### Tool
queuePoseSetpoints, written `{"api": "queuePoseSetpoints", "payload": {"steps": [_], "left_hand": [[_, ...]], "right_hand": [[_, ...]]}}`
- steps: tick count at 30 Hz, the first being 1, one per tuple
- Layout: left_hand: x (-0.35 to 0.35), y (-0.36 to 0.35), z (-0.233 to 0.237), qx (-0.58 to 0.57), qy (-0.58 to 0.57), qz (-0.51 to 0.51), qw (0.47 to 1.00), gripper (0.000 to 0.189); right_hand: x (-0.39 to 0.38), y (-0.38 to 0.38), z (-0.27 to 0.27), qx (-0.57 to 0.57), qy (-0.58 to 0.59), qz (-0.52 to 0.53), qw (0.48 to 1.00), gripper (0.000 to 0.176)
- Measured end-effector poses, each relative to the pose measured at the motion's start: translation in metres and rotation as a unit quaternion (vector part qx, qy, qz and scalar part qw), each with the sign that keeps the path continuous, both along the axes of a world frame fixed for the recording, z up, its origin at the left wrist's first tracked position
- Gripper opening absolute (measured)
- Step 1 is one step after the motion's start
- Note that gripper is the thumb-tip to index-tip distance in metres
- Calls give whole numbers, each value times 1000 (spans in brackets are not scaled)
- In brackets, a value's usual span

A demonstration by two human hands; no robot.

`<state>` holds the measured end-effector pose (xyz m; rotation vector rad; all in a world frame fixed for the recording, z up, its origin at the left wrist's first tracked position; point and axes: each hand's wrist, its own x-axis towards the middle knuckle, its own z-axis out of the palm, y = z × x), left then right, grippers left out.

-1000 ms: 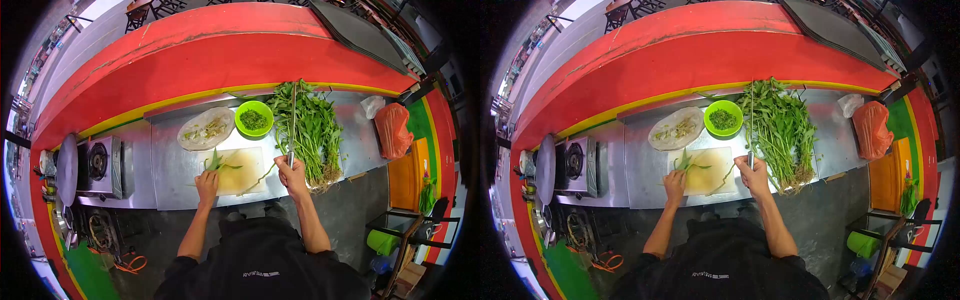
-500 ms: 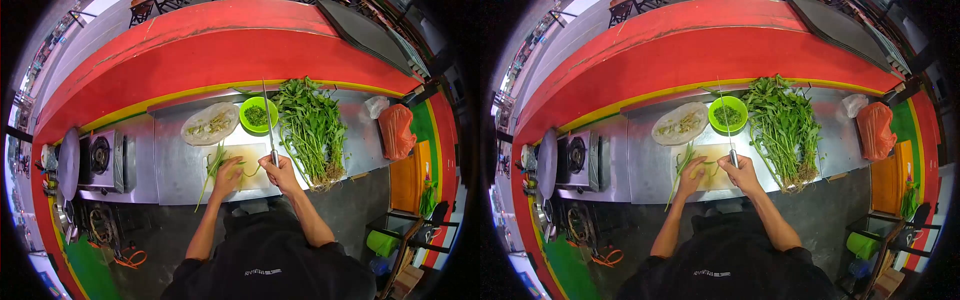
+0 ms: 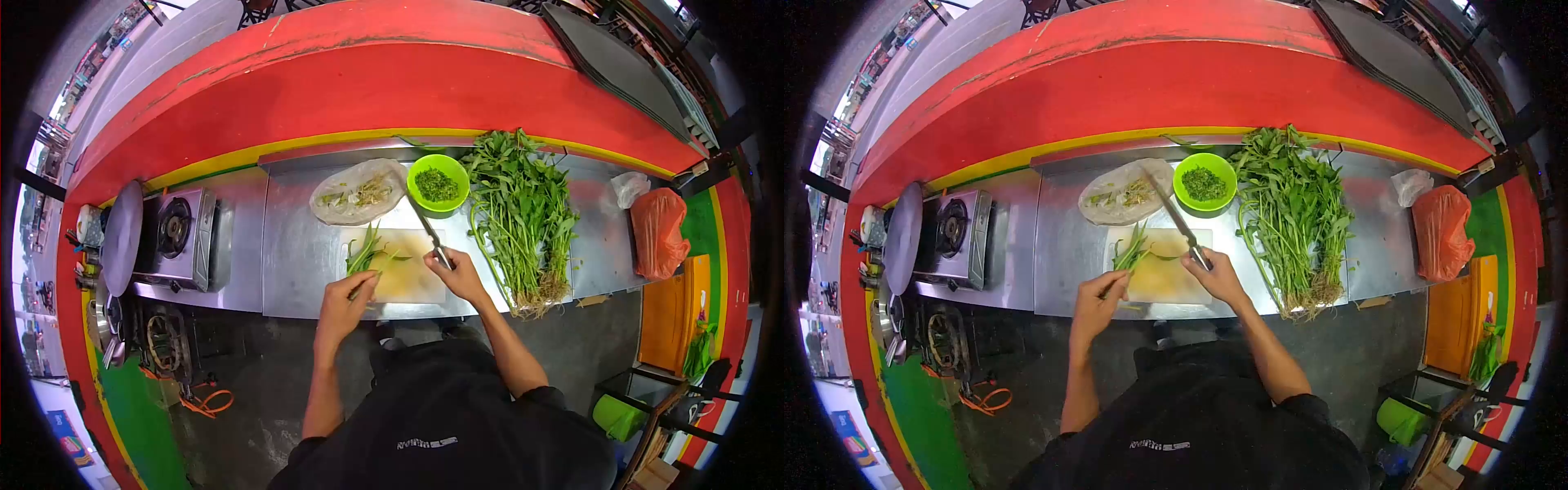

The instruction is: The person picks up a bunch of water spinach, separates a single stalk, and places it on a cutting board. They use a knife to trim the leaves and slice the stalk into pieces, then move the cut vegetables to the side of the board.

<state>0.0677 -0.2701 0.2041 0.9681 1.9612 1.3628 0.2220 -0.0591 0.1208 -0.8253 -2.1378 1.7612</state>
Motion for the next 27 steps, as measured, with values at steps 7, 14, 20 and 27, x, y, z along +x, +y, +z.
{"api": "queuePoseSetpoints", "payload": {"steps": [7,14,20,27], "left_hand": [[-3,-58,1,-56,-59,146,986,23],[24,-33,-38,-97,-31,149,984,24],[41,0,-123,-163,155,101,969,23],[51,39,-192,-165,266,114,943,20]], "right_hand": [[71,28,-32,115,-172,268,941,42],[67,54,-64,170,-235,235,928,42],[59,66,-78,187,-189,142,953,45],[98,65,-66,95,-193,103,971,43]]}}
